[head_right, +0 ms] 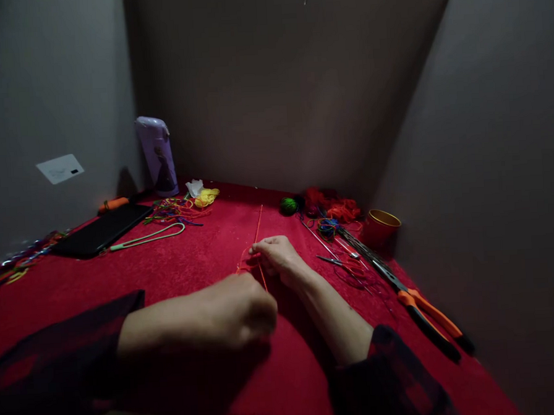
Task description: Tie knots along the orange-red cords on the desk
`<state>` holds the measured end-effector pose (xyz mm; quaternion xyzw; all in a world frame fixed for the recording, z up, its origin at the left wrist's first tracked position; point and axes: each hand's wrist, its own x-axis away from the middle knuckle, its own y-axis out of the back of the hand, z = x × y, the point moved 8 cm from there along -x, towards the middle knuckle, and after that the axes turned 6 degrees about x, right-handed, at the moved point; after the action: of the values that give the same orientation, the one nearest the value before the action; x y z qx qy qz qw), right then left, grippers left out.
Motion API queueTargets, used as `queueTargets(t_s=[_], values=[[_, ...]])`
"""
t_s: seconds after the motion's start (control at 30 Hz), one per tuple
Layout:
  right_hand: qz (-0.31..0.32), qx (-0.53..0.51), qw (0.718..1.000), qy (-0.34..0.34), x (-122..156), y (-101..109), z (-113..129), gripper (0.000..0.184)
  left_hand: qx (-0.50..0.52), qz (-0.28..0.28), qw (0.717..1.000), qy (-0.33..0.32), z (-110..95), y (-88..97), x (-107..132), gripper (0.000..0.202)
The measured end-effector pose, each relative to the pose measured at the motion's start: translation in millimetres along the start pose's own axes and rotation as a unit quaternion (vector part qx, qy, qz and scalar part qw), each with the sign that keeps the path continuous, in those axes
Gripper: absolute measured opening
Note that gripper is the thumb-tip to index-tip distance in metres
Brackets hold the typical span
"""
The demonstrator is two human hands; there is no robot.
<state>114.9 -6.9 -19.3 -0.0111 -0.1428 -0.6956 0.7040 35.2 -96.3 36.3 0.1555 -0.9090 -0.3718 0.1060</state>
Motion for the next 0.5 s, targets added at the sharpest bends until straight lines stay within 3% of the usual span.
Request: queueTargets(t_s=[0.03, 0.1, 0.13, 0.17, 0.2, 0.27, 0.3, 0.33, 0.37, 0.4, 0.43, 0.5], values=[[0.001, -0.007, 1.000, -0.010, 0, 0, -1, 0.015, 0.068, 0.068, 0.995, -0.016, -9, -17.4, 6, 0.012], [0.000, -0.021, 0.999, -0.024, 1, 0, -2, 0.013, 0.176, 0.256, 0.950, -0.013, -21, -51.6, 21, 0.006], [-0.002, -0.021, 0.999, -0.025, 1, 0, -2, 0.012, 0.219, 0.310, 0.925, 0.003, -24, -57.9, 26, 0.005], [-0.004, -0.019, 1.000, -0.022, 1, 1, -1, 0.012, 0.256, 0.320, 0.912, 0.022, -23, -55.4, 25, 0.011], [-0.002, -0.011, 1.000, -0.018, 2, 1, 0, 0.011, 0.287, 0.280, 0.915, 0.040, -17, -44.5, 17, 0.017], [-0.006, 0.005, 1.000, 0.005, 2, 2, 2, 0.011, 0.309, 0.037, 0.949, 0.056, 8, 5.9, -7, 0.027], [-0.004, 0.008, 1.000, 0.016, 2, 2, 3, 0.013, 0.311, -0.124, 0.940, 0.071, 26, 37.0, -12, 0.029], [0.002, 0.006, 1.000, 0.022, 2, 1, 3, 0.015, 0.309, -0.244, 0.916, 0.081, 42, 60.1, -12, 0.024], [0.007, 0.002, 1.000, 0.024, 3, 1, 3, 0.016, 0.292, -0.329, 0.893, 0.093, 56, 75.9, -10, 0.015], [0.013, -0.004, 1.000, 0.022, 3, 0, 3, 0.017, 0.274, -0.369, 0.881, 0.114, 69, 83.2, -11, 0.011], [0.017, -0.007, 1.000, 0.018, 4, -1, 3, 0.017, 0.270, -0.363, 0.881, 0.142, 80, 82.3, -15, 0.017], [0.022, 0.000, 1.000, 0.009, 4, -2, 2, 0.019, 0.301, -0.287, 0.889, 0.190, 96, 67.5, -27, 0.020]])
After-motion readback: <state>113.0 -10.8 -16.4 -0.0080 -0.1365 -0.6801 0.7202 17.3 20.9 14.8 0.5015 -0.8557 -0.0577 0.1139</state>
